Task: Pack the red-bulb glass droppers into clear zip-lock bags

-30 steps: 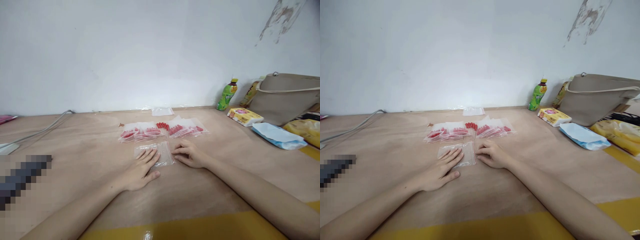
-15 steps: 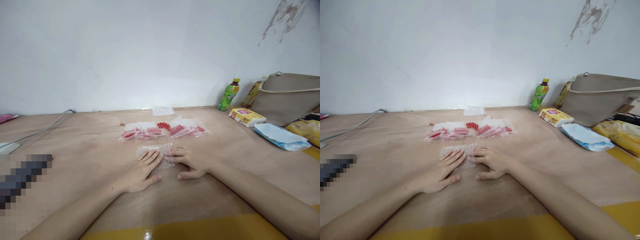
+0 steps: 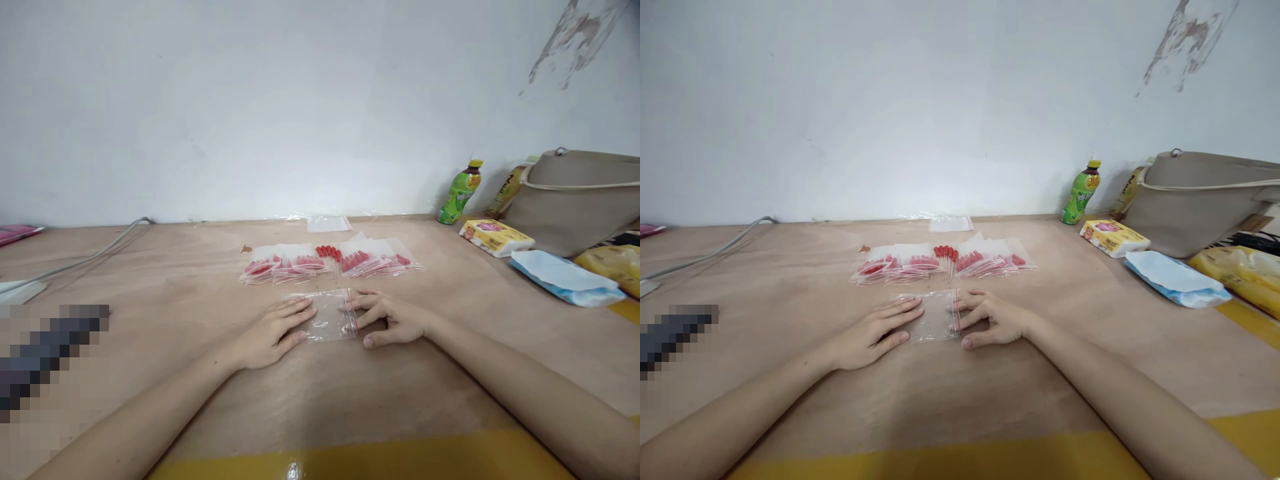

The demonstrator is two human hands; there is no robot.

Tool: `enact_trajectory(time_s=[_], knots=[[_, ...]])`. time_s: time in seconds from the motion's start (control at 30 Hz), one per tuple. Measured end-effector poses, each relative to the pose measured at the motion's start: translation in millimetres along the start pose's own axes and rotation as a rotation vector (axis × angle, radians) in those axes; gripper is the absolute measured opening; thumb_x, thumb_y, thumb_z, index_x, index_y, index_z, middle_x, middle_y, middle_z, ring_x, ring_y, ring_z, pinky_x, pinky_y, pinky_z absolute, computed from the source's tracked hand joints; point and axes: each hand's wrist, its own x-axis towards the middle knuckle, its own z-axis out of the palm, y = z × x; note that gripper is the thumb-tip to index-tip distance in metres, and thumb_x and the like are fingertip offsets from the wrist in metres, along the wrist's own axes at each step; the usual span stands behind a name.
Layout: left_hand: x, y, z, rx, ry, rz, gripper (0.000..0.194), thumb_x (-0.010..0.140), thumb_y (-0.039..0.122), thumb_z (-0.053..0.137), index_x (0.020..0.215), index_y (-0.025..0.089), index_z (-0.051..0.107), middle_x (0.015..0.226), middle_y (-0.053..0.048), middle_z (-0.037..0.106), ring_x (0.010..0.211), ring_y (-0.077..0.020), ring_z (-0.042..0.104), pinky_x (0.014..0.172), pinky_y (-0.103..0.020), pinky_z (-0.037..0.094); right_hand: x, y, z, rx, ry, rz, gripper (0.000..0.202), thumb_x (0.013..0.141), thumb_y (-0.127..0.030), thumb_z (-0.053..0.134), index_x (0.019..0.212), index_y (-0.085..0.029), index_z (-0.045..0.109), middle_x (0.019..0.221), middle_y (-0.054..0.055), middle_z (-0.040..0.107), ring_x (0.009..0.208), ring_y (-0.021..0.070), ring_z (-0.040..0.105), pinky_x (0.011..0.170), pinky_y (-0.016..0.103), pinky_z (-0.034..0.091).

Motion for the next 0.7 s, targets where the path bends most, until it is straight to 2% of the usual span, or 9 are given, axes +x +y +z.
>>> enact_trajectory(time_s=[0.07, 0.17, 0.27, 0.33, 0.4, 0.5, 0.6, 0.7], knots=[[1.0, 0.5, 1.2, -0.005, 0.033, 0.011, 0.043, 0.091, 0.036, 0.039, 0.133, 0.026, 0.037, 0.139, -0.003, 0.035, 0.128, -0.0211, 0.031, 0.105, -0.043, 0.026, -1.8, 4.3, -1.8, 0.109, 0.059, 0.015, 0.027, 0.074, -0.039, 0.061, 0.093, -0.021, 0.069, 0.115, 0.009, 0.059, 0.113, 0.0212, 0.049, 0.098, 0.04, 0.031], [1.8, 0.4, 2.9, -0.023, 0.075, 0.027, 0.042, 0.09, 0.036, 0.041, 0.131, 0.025, 0.04, 0.137, -0.004, 0.038, 0.126, -0.0211, 0.034, 0.104, -0.043, 0.028, -1.1, 7.8, -7.6, 0.202, 0.154, 0.082, 0.024, 0.078, -0.036, 0.055, 0.084, -0.018, 0.07, 0.088, 0.006, 0.069, 0.084, 0.0164, 0.061, 0.076, 0.03, 0.046], [1.8, -0.7, 4.3, -0.037, 0.085, 0.038, 0.042, 0.091, 0.036, 0.041, 0.132, 0.026, 0.039, 0.137, -0.004, 0.038, 0.127, -0.0215, 0.033, 0.104, -0.044, 0.028, 7.4, 12.4, -18.1, 0.069, 0.36, 0.192, 0.023, 0.079, -0.035, 0.053, 0.077, -0.017, 0.068, 0.07, 0.003, 0.067, 0.064, 0.0129, 0.058, 0.06, 0.025, 0.044], [1.8, -1.1, 4.7, -0.042, 0.082, 0.039, 0.042, 0.091, 0.036, 0.041, 0.132, 0.026, 0.038, 0.137, -0.004, 0.038, 0.127, -0.0218, 0.033, 0.104, -0.044, 0.028, 18.9, 18.8, -26.3, -0.116, 0.521, 0.293, 0.022, 0.078, -0.033, 0.053, 0.074, -0.017, 0.068, 0.067, 0.002, 0.065, 0.061, 0.0122, 0.055, 0.059, 0.024, 0.041], [1.9, -1.1, 4.9, -0.043, 0.084, 0.035, 0.042, 0.091, 0.036, 0.041, 0.132, 0.026, 0.038, 0.137, -0.004, 0.038, 0.127, -0.0221, 0.033, 0.103, -0.044, 0.028, 34.3, 28.0, -34.0, -0.296, 0.58, 0.42, 0.022, 0.078, -0.03, 0.05, 0.074, -0.018, 0.068, 0.07, 0.003, 0.064, 0.064, 0.0127, 0.055, 0.062, 0.024, 0.04], [2.4, -0.9, 5.1, -0.04, 0.083, 0.025, 0.042, 0.091, 0.037, 0.041, 0.132, 0.026, 0.039, 0.138, -0.005, 0.037, 0.127, -0.022, 0.033, 0.104, -0.044, 0.028, 60.6, 42.4, -42.3, -0.485, 0.464, 0.644, 0.026, 0.08, -0.03, 0.046, 0.09, -0.019, 0.068, 0.09, 0.006, 0.064, 0.081, 0.0155, 0.057, 0.073, 0.025, 0.039], [3.0, -0.5, 5.4, -0.031, 0.073, 0.03, 0.043, 0.091, 0.037, 0.04, 0.132, 0.026, 0.038, 0.138, -0.005, 0.036, 0.127, -0.0213, 0.032, 0.104, -0.043, 0.027, 84.7, 51.2, -46.6, -0.555, 0.31, 0.838, 0.037, 0.082, -0.037, 0.042, 0.11, -0.021, 0.059, 0.113, 0.01, 0.057, 0.099, 0.0204, 0.054, 0.081, 0.03, 0.038], [3.2, 0.5, 5.1, -0.02, 0.075, 0.033, 0.043, 0.091, 0.037, 0.039, 0.132, 0.025, 0.038, 0.138, -0.005, 0.036, 0.127, -0.0209, 0.032, 0.104, -0.042, 0.027, 103.6, 53.9, -48.7, -0.558, 0.228, 0.916, 0.041, 0.08, -0.042, 0.043, 0.111, -0.018, 0.059, 0.118, 0.015, 0.053, 0.105, 0.0284, 0.05, 0.088, 0.043, 0.034]])
